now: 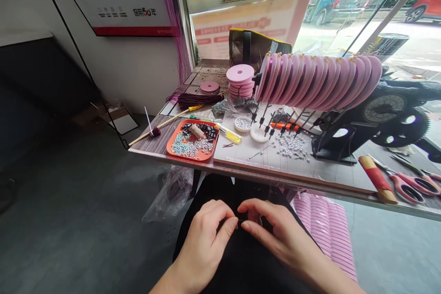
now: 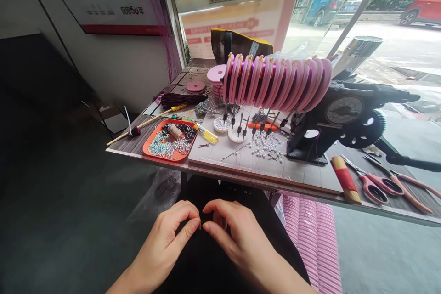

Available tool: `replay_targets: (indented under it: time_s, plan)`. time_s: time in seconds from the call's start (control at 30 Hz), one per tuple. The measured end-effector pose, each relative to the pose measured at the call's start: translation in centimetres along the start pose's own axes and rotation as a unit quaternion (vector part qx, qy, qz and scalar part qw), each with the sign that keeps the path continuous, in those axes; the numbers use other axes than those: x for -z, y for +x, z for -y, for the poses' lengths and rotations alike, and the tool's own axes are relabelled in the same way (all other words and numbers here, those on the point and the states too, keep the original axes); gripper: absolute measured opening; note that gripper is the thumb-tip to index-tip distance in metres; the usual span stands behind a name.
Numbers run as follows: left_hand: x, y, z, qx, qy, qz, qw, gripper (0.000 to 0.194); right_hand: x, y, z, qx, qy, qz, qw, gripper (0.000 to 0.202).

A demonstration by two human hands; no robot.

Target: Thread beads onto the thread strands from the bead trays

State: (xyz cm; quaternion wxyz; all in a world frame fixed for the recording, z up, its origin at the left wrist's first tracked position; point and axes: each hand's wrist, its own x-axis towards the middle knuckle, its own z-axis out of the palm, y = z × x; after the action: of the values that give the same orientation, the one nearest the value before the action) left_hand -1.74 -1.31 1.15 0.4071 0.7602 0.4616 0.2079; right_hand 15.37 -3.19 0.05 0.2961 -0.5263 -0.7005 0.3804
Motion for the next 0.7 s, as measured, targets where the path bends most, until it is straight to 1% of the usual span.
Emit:
replay_targets:
  time_s: [0.13, 0.23, 0.3, 0.33, 0.37, 0.4, 0.43, 0.47, 0.53, 0.57, 0.6, 0.63, 0.67, 0.7]
  plan:
    - [-0.1, 0.0, 0.1, 0.021, -0.033, -0.019, 0.999, 0.027, -0.2, -0.3, -0.1, 0.037, -0.027, -0.037, 0.998, 0.011]
    - [-0.2, 0.1, 0.3, 0.042, -0.075, -0.030, 0.996, 0.027, -0.5, -0.4, 0.0, 0.036, -0.006, -0.050, 0.998, 0.017]
    - [-0.4, 0.1, 0.6, 0.057, -0.167, -0.042, 0.983, 0.018, -0.7, -0.3, 0.0, 0.001, 0.070, -0.053, 0.996, 0.018]
    - [-0.7, 0.2, 0.7, 0.062, -0.234, -0.049, 0.969, 0.014, -0.9, -0.2, 0.1, -0.026, 0.128, -0.054, 0.990, 0.019]
    - [-0.9, 0.3, 0.9, 0.062, -0.302, -0.058, 0.949, 0.018, -1.1, -0.2, 0.1, -0.054, 0.192, -0.055, 0.978, 0.020]
    - [-1.2, 0.4, 1.0, 0.061, -0.362, -0.068, 0.928, 0.026, -1.4, -0.1, 0.1, -0.081, 0.254, -0.055, 0.962, 0.021]
    - [-1.6, 0.5, 1.1, 0.056, -0.406, -0.078, 0.909, 0.031, -1.7, 0.0, 0.1, -0.103, 0.308, -0.056, 0.944, 0.022]
    - [-1.9, 0.6, 1.1, 0.050, -0.433, -0.089, 0.895, 0.029, -2.0, 0.0, 0.2, -0.117, 0.350, -0.057, 0.928, 0.023]
    - [-2.5, 1.0, 1.0, 0.032, -0.450, -0.112, 0.885, 0.012, -2.4, 0.0, 0.2, -0.130, 0.396, -0.053, 0.907, 0.023]
    - [-2.6, 1.2, 0.9, 0.023, -0.451, -0.122, 0.884, 0.005, -2.5, -0.1, 0.3, -0.127, 0.402, -0.048, 0.906, 0.024]
    - [-2.7, 1.3, 0.7, 0.016, -0.448, -0.132, 0.884, 0.003, -2.2, -0.1, 0.2, -0.117, 0.393, -0.042, 0.911, 0.024]
    - [-2.6, 1.5, 0.5, 0.011, -0.441, -0.141, 0.886, 0.004, -1.7, -0.1, 0.2, -0.101, 0.366, -0.040, 0.924, 0.024]
    - [-2.5, 1.6, 0.4, 0.007, -0.428, -0.150, 0.891, 0.004, -0.9, 0.0, 0.0, -0.081, 0.318, -0.054, 0.943, 0.023]
    - [-2.3, 1.7, 0.2, 0.004, -0.407, -0.158, 0.899, 0.004, 0.2, 0.3, -0.3, -0.059, 0.248, -0.084, 0.963, 0.022]
